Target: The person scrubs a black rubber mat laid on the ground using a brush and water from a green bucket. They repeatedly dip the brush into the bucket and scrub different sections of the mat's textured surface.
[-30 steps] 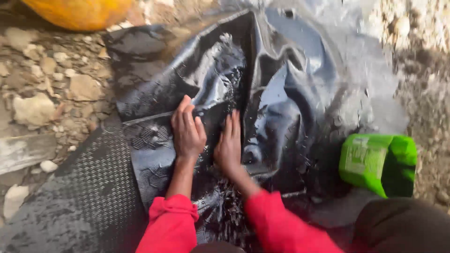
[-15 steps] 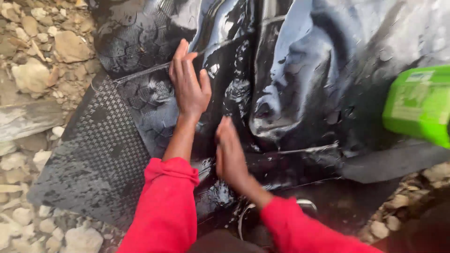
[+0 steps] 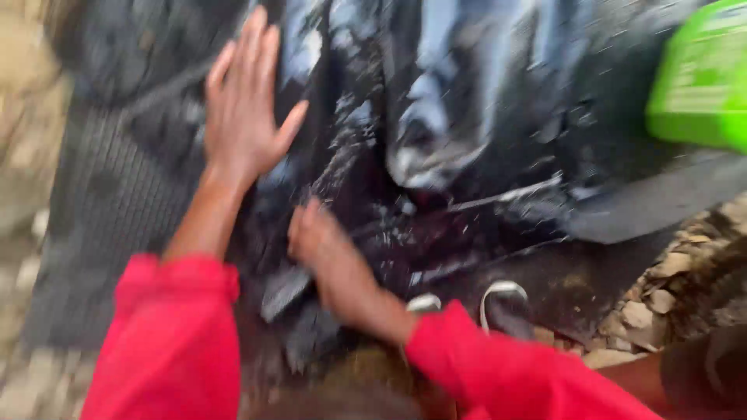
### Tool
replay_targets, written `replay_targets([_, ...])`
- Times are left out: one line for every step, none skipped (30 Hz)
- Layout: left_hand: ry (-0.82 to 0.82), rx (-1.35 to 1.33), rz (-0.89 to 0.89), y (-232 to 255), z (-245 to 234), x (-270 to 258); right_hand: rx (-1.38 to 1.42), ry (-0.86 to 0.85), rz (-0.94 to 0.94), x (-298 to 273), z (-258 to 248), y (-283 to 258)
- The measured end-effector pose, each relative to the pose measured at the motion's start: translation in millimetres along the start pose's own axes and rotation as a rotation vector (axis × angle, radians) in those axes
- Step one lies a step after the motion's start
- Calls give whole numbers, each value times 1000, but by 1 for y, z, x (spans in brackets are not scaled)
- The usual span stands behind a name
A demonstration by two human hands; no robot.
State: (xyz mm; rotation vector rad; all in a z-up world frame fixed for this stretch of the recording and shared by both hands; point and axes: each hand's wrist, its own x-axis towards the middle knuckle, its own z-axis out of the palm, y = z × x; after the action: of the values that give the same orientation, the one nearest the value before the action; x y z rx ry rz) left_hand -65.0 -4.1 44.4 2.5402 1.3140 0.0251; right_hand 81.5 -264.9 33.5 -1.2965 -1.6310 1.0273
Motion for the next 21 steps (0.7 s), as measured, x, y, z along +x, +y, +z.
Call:
replay_targets([54,-22,12,-2,-8,9,82,-261,-104,-15,-1,-5])
replay_targets([50,-42,21,-6,-4,12,71,-260,-85,-11,-27,10])
replay_targets([51,-44,19,-10,0,13,-29,-128,-28,-10,-52,24])
replay_targets([37,-44,15,-14,4,7,-118,4,38,-14,-72,32])
replay_targets([17,-61,22,-8,3,-8,-120,4,65,-29,-88,30])
replay_targets([54,-64,40,-10,2,-3,-245,-4,66,-30,-102,38])
replay_targets([92,-69,57,-12,1,3,-371,-13,71,-32,-115,45])
replay_targets([101,-72,80,-11,8,6,-386,8,74,-34,-103,39])
replay_targets([115,-83,76,-10,14,8,-363,102,120,-35,-90,33])
replay_targets([116,-74,56,-14,11,2,-311,192,159,-33,-70,23])
replay_targets([113,-56,65,-21,-2,2,-298,207,154,-32,-56,20])
replay_targets([67,-58,30,-15,-3,7,-153,68,138,-41,-53,15])
replay_targets([20,-59,-3,-7,-3,13,-7,-67,121,-51,-50,11])
replay_targets([31,-82,40,-5,1,14,-43,-36,137,-50,-67,20])
replay_targets([74,-68,53,-5,5,15,-115,99,189,-50,-84,28])
replay_targets([104,-39,47,-10,2,2,-162,222,236,-53,-93,28])
replay_targets([102,-48,71,-8,4,5,-174,242,248,-53,-124,45])
replay_targets([114,-44,71,-8,4,5,-298,388,284,-54,-152,59])
replay_targets([126,-40,72,-9,3,5,-423,533,321,-55,-180,73])
replay_targets([128,-37,83,-9,6,5,-424,545,321,-65,-195,85])
replay_targets([136,-39,82,-9,8,4,-475,616,450,-75,-211,96])
